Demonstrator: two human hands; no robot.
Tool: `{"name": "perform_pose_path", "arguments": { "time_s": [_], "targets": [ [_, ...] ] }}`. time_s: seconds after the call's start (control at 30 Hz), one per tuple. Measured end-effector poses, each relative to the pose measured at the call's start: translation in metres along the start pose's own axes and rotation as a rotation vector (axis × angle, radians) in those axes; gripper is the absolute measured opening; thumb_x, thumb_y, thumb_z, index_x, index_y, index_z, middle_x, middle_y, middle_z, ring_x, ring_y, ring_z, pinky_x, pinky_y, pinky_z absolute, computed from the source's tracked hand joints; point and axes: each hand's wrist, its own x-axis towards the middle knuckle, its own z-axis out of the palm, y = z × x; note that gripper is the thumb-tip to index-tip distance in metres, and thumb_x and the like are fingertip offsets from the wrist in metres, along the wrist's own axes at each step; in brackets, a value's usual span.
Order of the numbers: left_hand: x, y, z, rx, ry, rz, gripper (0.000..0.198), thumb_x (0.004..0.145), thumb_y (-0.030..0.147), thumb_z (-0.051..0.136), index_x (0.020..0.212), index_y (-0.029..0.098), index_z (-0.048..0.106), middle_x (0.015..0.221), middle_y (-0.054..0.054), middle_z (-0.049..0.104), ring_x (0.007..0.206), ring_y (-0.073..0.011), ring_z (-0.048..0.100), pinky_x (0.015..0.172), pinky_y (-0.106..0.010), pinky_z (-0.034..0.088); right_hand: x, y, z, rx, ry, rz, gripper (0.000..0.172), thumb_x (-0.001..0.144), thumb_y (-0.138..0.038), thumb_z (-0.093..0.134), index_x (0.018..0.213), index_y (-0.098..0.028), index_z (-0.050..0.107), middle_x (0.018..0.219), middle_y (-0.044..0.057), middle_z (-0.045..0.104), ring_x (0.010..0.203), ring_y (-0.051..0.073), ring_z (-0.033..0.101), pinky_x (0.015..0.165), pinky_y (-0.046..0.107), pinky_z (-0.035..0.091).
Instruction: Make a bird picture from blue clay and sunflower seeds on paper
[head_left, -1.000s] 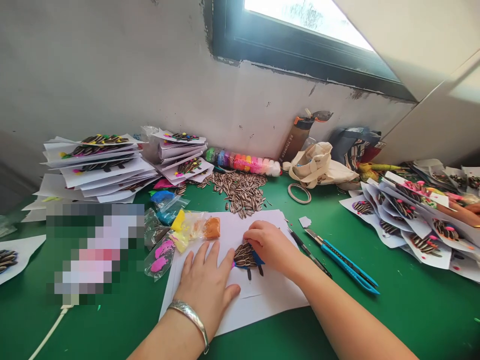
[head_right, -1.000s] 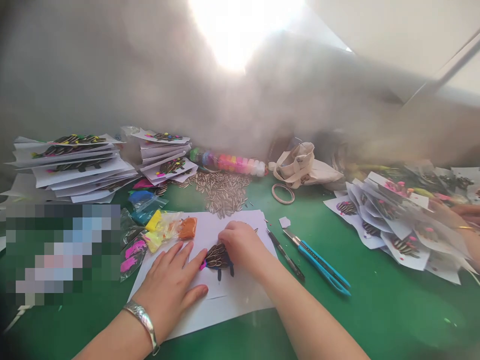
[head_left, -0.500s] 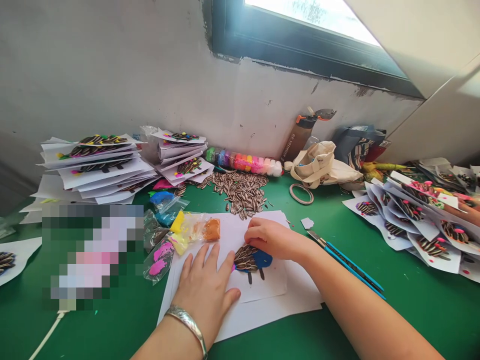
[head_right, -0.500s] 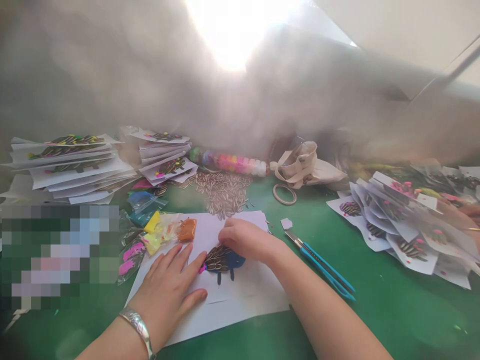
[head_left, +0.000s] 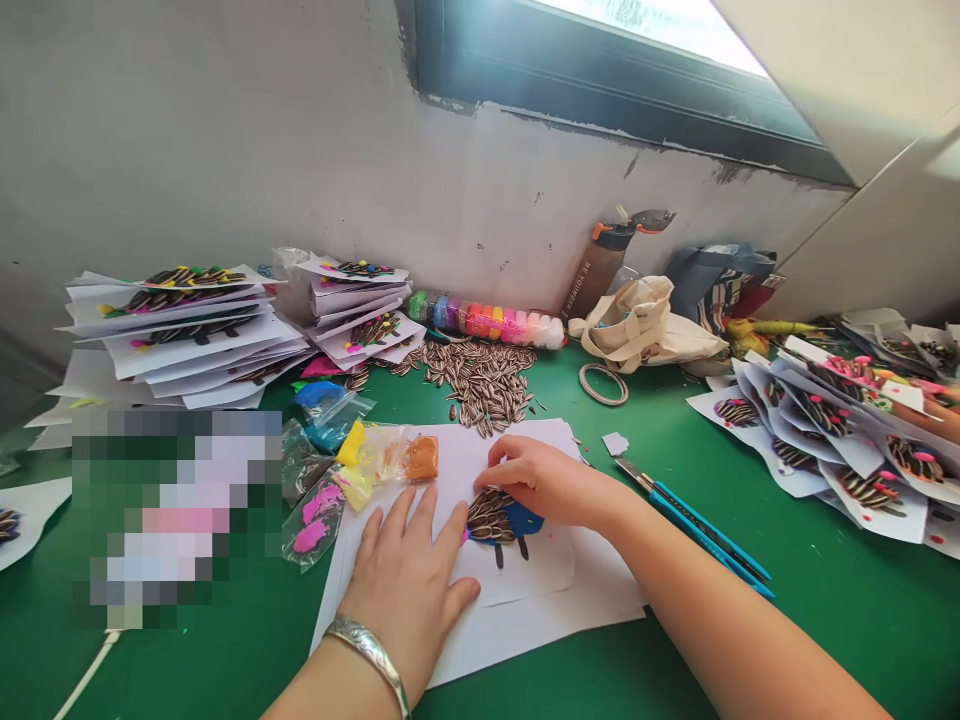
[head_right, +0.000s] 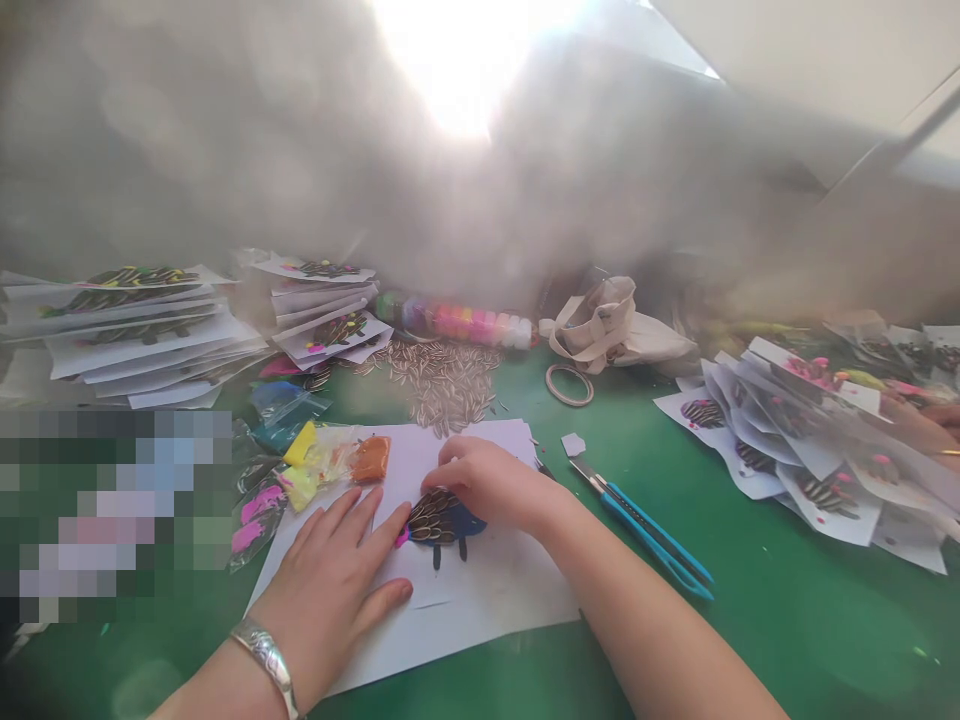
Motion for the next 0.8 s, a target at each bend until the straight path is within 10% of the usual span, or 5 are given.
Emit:
{"name": "perform_pose_path", "arguments": {
  "time_s": [0.8],
  "targets": [
    [-0.001,-0.001,0.001,0.006,0.006,0.001,0.055,0.079,0.030,0.059,0.134,0.028,0.052,0.142,-0.014,0.047,0.133,-0.0392,0.036,0.106,-0.060,0.028,0.002,0.007,-0.017,0.208,-0.077,0.159,0.018,0.075,-0.006,0.054,0.080,-0.021,0.063,0.084,-0.001,0.061,0.076,0.013,0.056,0.066,0.023,0.044]
  ]
}}
